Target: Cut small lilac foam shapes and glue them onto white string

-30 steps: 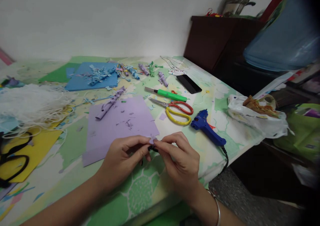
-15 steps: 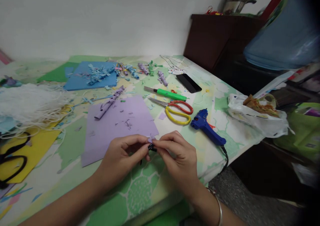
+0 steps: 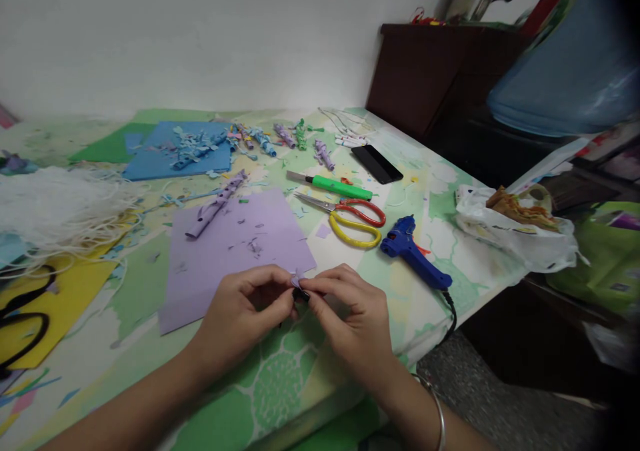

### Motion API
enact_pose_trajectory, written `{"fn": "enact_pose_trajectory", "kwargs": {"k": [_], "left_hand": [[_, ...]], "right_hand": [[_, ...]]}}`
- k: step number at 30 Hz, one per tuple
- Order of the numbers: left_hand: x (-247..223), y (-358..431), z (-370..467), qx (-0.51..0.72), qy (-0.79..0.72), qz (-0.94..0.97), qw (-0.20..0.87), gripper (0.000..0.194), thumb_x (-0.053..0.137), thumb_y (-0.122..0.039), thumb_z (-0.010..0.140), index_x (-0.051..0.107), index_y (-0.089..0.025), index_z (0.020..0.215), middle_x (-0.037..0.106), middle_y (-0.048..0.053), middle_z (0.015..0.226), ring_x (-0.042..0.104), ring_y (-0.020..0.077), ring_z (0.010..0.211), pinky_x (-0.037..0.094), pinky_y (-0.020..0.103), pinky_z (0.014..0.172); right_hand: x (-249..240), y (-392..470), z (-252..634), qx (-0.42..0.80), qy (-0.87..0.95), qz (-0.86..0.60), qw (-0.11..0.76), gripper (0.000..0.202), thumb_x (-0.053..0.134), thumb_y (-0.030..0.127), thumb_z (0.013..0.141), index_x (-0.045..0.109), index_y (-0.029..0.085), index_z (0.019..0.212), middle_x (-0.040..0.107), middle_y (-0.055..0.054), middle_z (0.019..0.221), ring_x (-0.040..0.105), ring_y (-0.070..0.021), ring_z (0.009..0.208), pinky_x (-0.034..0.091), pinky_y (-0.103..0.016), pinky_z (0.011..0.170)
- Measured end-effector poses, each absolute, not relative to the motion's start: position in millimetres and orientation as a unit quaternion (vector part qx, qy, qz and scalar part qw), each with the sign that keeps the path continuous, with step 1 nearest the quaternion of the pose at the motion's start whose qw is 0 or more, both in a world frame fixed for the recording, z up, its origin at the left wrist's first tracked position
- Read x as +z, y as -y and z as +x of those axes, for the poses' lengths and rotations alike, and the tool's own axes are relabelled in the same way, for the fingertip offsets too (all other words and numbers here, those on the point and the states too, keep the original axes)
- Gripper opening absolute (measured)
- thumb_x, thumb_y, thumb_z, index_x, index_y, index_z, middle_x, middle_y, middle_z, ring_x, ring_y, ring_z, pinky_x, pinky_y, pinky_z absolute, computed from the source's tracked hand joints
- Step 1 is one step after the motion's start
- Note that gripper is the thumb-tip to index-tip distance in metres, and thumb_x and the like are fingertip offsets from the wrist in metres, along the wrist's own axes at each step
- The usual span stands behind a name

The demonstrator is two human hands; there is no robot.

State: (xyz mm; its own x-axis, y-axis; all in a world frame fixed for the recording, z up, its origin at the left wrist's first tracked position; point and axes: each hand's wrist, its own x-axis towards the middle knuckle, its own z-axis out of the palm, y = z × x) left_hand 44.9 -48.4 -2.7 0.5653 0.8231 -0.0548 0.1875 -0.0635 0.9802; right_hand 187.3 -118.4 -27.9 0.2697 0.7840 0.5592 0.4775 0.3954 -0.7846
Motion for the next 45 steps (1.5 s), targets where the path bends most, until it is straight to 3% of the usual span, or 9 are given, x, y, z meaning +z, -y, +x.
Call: {"fn": "enact_pose_trajectory", "kwargs": {"k": [12, 17, 22, 31, 45], "left_hand": [[-7, 49, 47, 0.251, -0.419, 0.725, 0.485, 0.012, 0.062, -0.026, 0.075, 0.069, -0.017, 0.074, 0.067, 0.002, 0.066, 0.059, 0.0141, 0.058, 0.048, 0.022, 0.053], [-6, 52, 48, 0.258, -0.444, 0.699, 0.498, 0.015, 0.065, -0.028, 0.072, 0.069, -0.015, 0.075, 0.069, 0.004, 0.065, 0.058, 0.0139, 0.052, 0.048, 0.022, 0.047], [-6, 53, 48, 0.246, -0.443, 0.682, 0.528, 0.014, 0.063, -0.027, 0.074, 0.067, -0.015, 0.079, 0.065, 0.001, 0.061, 0.055, 0.0114, 0.045, 0.048, 0.021, 0.044], [-7, 52, 48, 0.229, -0.422, 0.685, 0.548, 0.011, 0.056, -0.023, 0.08, 0.058, -0.017, 0.071, 0.053, -0.005, 0.051, 0.048, 0.0082, 0.042, 0.04, 0.018, 0.043], [-12, 53, 45, 0.258, -0.403, 0.78, 0.404, 0.014, 0.055, -0.026, 0.078, 0.063, -0.017, 0.07, 0.06, -0.001, 0.06, 0.053, 0.0119, 0.053, 0.044, 0.021, 0.052]], "right_hand": [[-32, 116, 179, 0.006, 0.641, -0.58, 0.503, 0.012, 0.053, 0.01, 0.085, 0.062, 0.016, 0.081, 0.064, -0.004, 0.071, 0.056, -0.0169, 0.068, 0.047, -0.03, 0.062], [-35, 115, 176, -0.017, 0.655, -0.58, 0.484, 0.014, 0.05, 0.008, 0.087, 0.059, 0.016, 0.079, 0.063, -0.006, 0.072, 0.054, -0.018, 0.069, 0.046, -0.031, 0.064], [-37, 115, 175, -0.021, 0.662, -0.581, 0.474, 0.016, 0.049, 0.008, 0.088, 0.059, 0.016, 0.079, 0.063, -0.006, 0.074, 0.054, -0.0184, 0.071, 0.046, -0.032, 0.065], [-36, 115, 176, 0.008, 0.649, -0.591, 0.479, 0.014, 0.049, 0.01, 0.087, 0.058, 0.017, 0.079, 0.061, -0.005, 0.071, 0.053, -0.018, 0.069, 0.045, -0.031, 0.063], [-39, 118, 174, -0.074, 0.689, -0.571, 0.441, 0.017, 0.047, 0.005, 0.089, 0.058, 0.015, 0.08, 0.061, -0.008, 0.074, 0.052, -0.0193, 0.068, 0.043, -0.033, 0.064]]}}
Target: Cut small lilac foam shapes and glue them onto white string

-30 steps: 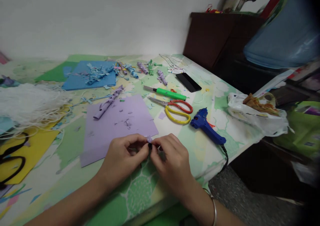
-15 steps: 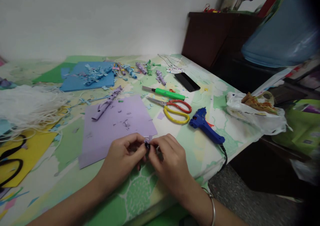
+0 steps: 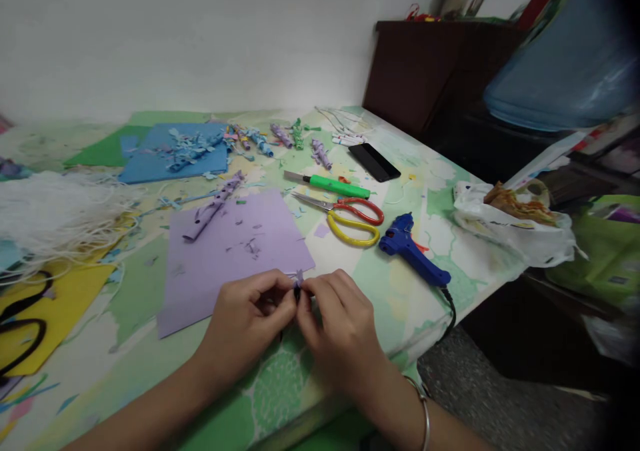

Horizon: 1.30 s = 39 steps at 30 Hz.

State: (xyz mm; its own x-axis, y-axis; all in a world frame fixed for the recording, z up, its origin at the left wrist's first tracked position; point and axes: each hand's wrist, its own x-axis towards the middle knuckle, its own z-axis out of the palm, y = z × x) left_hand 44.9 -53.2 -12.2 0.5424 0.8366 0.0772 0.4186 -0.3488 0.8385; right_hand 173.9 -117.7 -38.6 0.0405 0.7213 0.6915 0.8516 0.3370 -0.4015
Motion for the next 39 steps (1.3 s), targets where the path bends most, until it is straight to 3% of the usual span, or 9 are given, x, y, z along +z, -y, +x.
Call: {"fn": "enact_pose_trajectory", "kwargs": {"k": [4, 11, 16, 24, 32, 39], "left_hand": [[-12, 52, 45, 0.242, -0.4, 0.787, 0.403, 0.015, 0.054, -0.025, 0.078, 0.064, -0.017, 0.073, 0.064, 0.001, 0.064, 0.056, 0.0135, 0.057, 0.045, 0.023, 0.054], [-9, 51, 47, 0.221, -0.393, 0.768, 0.455, 0.015, 0.053, -0.025, 0.077, 0.063, -0.016, 0.071, 0.058, -0.002, 0.055, 0.051, 0.0105, 0.047, 0.041, 0.021, 0.047], [-10, 49, 45, 0.217, -0.393, 0.771, 0.452, 0.014, 0.054, -0.023, 0.075, 0.066, -0.016, 0.072, 0.057, -0.002, 0.055, 0.049, 0.0105, 0.049, 0.039, 0.021, 0.047], [-11, 48, 44, 0.197, -0.398, 0.766, 0.464, 0.014, 0.053, -0.023, 0.076, 0.065, -0.016, 0.075, 0.057, -0.002, 0.057, 0.05, 0.011, 0.05, 0.04, 0.021, 0.048], [-9, 53, 44, 0.209, -0.409, 0.785, 0.415, 0.016, 0.056, -0.028, 0.077, 0.066, -0.016, 0.076, 0.063, 0.001, 0.062, 0.056, 0.0135, 0.054, 0.045, 0.022, 0.05], [-11, 48, 44, 0.199, -0.417, 0.73, 0.504, 0.021, 0.058, -0.034, 0.081, 0.068, -0.015, 0.086, 0.065, 0.001, 0.061, 0.057, 0.0125, 0.047, 0.048, 0.022, 0.046]], "right_hand": [[-34, 116, 178, 0.02, 0.651, -0.593, 0.473, 0.011, 0.052, 0.007, 0.083, 0.059, 0.014, 0.078, 0.06, -0.006, 0.07, 0.054, -0.0179, 0.069, 0.043, -0.03, 0.063], [-27, 114, 186, 0.173, 0.598, -0.614, 0.486, 0.008, 0.054, 0.009, 0.075, 0.06, 0.015, 0.074, 0.058, -0.001, 0.067, 0.053, -0.0127, 0.062, 0.039, -0.024, 0.058], [-28, 115, 189, 0.234, 0.592, -0.607, 0.476, 0.009, 0.052, 0.01, 0.076, 0.06, 0.016, 0.075, 0.055, 0.001, 0.066, 0.049, -0.0108, 0.06, 0.036, -0.023, 0.058], [-29, 113, 193, 0.26, 0.613, -0.596, 0.448, 0.011, 0.049, 0.011, 0.083, 0.058, 0.016, 0.08, 0.055, 0.001, 0.069, 0.049, -0.0115, 0.063, 0.035, -0.024, 0.058], [-30, 117, 188, 0.198, 0.64, -0.599, 0.438, 0.009, 0.047, 0.009, 0.085, 0.054, 0.015, 0.085, 0.057, -0.004, 0.079, 0.052, -0.015, 0.073, 0.039, -0.026, 0.064], [-31, 117, 190, 0.187, 0.648, -0.598, 0.433, 0.011, 0.045, 0.009, 0.087, 0.055, 0.014, 0.087, 0.058, -0.005, 0.083, 0.054, -0.0166, 0.078, 0.042, -0.028, 0.069]]}}
